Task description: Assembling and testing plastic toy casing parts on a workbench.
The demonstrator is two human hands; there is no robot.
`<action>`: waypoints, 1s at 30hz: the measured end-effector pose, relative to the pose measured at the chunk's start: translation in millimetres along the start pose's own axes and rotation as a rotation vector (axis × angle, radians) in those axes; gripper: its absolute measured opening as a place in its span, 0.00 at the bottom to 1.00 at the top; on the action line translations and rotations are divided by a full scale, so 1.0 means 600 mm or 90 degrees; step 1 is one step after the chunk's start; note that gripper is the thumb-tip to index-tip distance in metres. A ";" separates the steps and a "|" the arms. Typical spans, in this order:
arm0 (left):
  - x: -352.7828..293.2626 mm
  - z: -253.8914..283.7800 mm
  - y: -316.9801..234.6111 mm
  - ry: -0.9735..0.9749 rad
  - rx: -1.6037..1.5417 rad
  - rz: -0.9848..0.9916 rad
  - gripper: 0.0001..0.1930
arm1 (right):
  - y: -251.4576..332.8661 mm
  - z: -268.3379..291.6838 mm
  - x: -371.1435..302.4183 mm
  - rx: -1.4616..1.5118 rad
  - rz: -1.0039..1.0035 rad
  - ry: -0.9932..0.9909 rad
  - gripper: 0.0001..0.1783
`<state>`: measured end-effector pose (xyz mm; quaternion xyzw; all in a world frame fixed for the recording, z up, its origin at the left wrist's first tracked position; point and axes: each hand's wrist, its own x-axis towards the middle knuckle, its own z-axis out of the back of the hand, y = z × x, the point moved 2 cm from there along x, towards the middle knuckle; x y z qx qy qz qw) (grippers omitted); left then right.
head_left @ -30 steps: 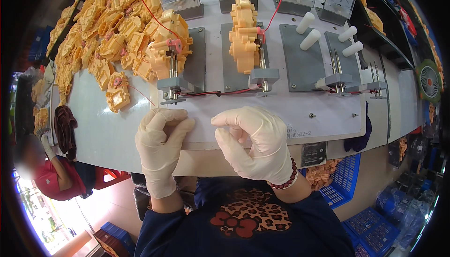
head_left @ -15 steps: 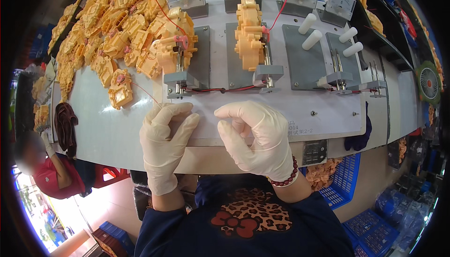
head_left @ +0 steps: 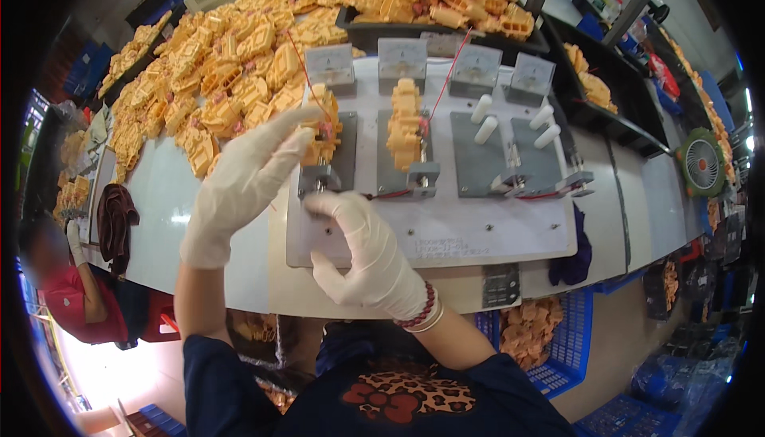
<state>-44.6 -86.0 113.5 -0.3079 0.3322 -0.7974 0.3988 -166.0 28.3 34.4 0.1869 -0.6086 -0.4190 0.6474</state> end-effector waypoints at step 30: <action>0.161 -0.018 -0.132 0.068 0.020 -0.154 0.16 | 0.025 0.109 -0.027 -0.287 -0.114 0.012 0.21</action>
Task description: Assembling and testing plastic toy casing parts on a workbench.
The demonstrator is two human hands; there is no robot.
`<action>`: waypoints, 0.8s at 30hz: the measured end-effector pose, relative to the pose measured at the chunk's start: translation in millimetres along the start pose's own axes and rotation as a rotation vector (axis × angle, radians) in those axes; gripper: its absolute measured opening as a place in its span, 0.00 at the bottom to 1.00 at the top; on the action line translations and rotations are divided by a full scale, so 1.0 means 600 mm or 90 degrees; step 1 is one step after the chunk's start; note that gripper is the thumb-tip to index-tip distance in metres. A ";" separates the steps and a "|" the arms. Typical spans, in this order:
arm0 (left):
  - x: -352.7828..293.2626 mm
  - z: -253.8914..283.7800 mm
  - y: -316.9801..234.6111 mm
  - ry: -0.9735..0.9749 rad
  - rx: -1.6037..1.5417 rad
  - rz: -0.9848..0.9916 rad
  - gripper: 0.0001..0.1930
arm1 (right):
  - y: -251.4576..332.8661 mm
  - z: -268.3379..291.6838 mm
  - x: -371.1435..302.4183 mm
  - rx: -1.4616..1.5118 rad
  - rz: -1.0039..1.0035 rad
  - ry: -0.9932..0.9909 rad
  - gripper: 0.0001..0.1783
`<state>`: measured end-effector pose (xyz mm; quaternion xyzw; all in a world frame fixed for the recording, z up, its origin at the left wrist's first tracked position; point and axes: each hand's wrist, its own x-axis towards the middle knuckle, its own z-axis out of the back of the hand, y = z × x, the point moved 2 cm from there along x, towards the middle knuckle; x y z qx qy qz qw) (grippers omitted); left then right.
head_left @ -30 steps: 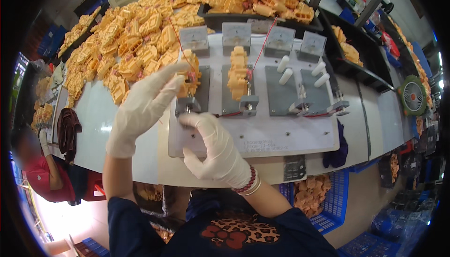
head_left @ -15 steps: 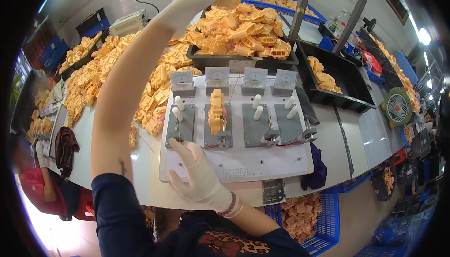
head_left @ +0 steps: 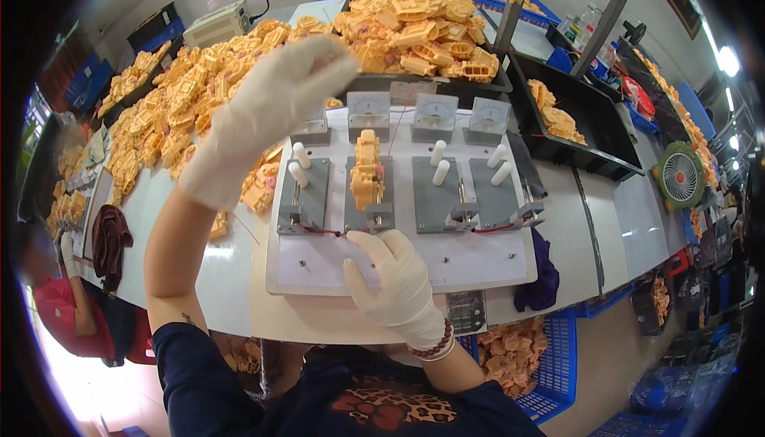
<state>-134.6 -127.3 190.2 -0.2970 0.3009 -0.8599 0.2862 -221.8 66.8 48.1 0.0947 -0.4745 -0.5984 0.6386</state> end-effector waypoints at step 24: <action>0.190 0.005 -0.046 -0.011 0.129 -0.156 0.18 | -0.018 0.004 -0.013 0.170 0.006 -0.078 0.24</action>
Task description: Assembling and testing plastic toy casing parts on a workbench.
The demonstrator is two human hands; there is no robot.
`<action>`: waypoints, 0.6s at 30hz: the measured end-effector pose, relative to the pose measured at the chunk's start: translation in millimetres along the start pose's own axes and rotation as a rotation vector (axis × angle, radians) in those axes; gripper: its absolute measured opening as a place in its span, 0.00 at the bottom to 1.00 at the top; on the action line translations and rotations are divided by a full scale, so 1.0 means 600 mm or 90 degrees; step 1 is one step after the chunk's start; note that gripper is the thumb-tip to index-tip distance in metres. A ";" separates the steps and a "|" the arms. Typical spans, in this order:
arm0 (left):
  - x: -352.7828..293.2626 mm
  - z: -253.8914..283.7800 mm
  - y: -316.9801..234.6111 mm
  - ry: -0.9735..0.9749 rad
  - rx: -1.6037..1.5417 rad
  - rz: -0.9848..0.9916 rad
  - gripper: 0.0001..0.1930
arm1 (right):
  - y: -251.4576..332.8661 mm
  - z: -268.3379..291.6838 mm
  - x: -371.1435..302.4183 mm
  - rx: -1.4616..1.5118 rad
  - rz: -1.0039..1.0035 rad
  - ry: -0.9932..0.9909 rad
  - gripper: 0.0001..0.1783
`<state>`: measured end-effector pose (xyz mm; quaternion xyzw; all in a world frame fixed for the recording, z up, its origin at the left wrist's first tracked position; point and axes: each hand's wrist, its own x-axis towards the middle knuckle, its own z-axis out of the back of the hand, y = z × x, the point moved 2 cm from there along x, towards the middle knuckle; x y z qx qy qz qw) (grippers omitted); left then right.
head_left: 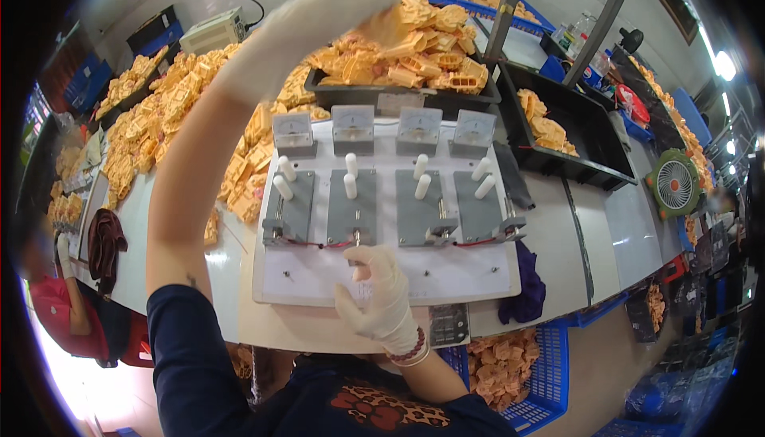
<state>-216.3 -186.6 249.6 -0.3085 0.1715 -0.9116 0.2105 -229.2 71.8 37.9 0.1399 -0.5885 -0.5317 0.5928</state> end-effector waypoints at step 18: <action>-0.237 0.029 -0.036 -0.194 0.091 -0.134 0.14 | -0.003 0.013 -0.008 -0.014 0.020 -0.110 0.35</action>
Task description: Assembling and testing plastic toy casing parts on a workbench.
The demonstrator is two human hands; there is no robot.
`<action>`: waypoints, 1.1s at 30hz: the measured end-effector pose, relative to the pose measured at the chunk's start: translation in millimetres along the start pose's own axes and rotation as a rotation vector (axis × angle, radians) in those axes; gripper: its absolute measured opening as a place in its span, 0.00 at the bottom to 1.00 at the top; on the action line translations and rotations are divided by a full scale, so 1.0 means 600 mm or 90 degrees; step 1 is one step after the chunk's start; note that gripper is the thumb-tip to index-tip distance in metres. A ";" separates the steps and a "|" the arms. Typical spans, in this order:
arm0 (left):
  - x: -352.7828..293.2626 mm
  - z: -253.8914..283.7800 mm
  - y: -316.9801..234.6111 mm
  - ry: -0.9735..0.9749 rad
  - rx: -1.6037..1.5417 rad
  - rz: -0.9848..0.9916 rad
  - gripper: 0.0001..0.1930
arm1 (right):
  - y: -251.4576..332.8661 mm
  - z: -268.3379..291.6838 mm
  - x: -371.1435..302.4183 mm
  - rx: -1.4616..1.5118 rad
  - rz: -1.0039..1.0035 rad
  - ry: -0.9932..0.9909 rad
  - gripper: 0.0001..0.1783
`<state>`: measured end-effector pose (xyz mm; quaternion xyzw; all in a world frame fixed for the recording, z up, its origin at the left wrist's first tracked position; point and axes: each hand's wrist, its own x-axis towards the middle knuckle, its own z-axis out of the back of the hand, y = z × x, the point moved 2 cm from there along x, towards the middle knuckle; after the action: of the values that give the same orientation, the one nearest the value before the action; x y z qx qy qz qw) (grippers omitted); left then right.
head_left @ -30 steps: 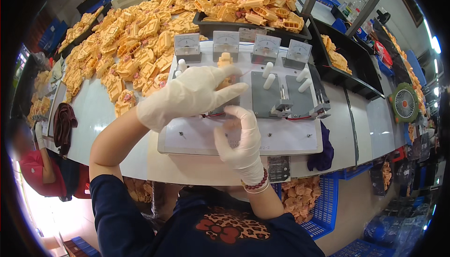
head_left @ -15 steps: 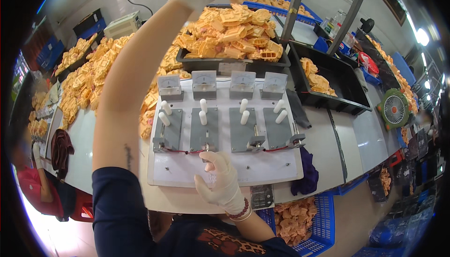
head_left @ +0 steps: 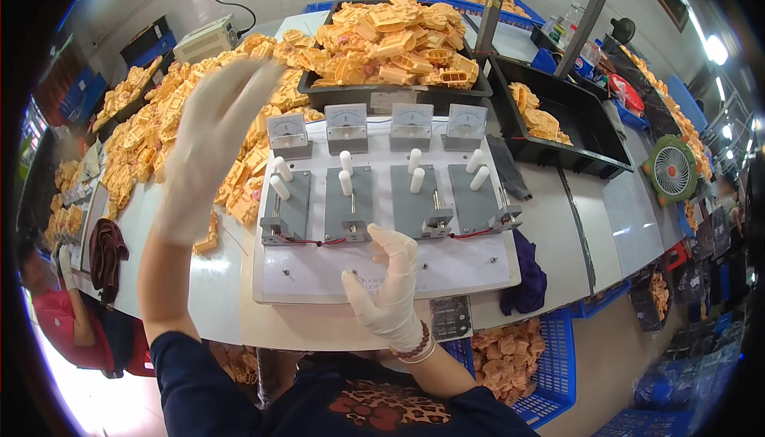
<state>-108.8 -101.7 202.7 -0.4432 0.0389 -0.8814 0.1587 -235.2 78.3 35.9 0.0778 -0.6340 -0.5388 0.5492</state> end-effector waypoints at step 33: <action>-0.466 0.061 0.049 -0.459 -1.278 0.659 0.28 | 0.029 -0.145 -0.002 0.028 -0.093 0.198 0.36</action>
<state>83.3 -39.0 3.7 -0.5235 0.8409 -0.1117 0.0796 -158.0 34.2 32.2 0.2182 -0.5455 -0.5451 0.5980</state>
